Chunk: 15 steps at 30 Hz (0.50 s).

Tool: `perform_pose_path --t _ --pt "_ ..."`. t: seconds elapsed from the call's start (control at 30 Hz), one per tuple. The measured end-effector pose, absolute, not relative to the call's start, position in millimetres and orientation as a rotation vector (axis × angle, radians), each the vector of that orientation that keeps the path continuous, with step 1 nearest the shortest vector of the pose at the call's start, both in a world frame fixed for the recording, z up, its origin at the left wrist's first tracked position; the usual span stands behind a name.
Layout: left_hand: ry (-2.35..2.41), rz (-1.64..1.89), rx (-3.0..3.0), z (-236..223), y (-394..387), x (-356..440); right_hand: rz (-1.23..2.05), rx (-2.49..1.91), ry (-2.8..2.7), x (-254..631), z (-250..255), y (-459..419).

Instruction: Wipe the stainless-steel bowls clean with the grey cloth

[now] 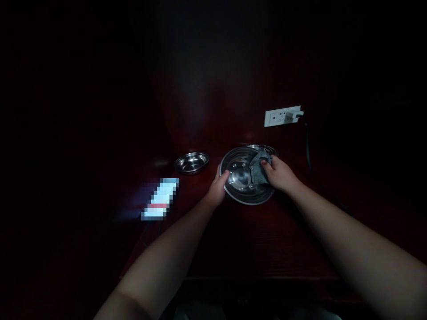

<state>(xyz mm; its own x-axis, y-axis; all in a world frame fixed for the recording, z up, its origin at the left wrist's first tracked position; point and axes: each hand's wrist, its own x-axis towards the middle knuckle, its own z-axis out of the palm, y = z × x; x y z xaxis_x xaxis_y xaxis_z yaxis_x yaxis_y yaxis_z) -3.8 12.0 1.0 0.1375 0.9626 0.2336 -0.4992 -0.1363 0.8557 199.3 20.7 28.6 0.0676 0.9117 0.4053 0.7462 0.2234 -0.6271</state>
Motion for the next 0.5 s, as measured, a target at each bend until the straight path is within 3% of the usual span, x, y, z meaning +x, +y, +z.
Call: perform_pose_path --t 0.5 --pt "0.533 1.226 1.024 0 15 -14 0.258 -1.546 -1.805 196 34 13"
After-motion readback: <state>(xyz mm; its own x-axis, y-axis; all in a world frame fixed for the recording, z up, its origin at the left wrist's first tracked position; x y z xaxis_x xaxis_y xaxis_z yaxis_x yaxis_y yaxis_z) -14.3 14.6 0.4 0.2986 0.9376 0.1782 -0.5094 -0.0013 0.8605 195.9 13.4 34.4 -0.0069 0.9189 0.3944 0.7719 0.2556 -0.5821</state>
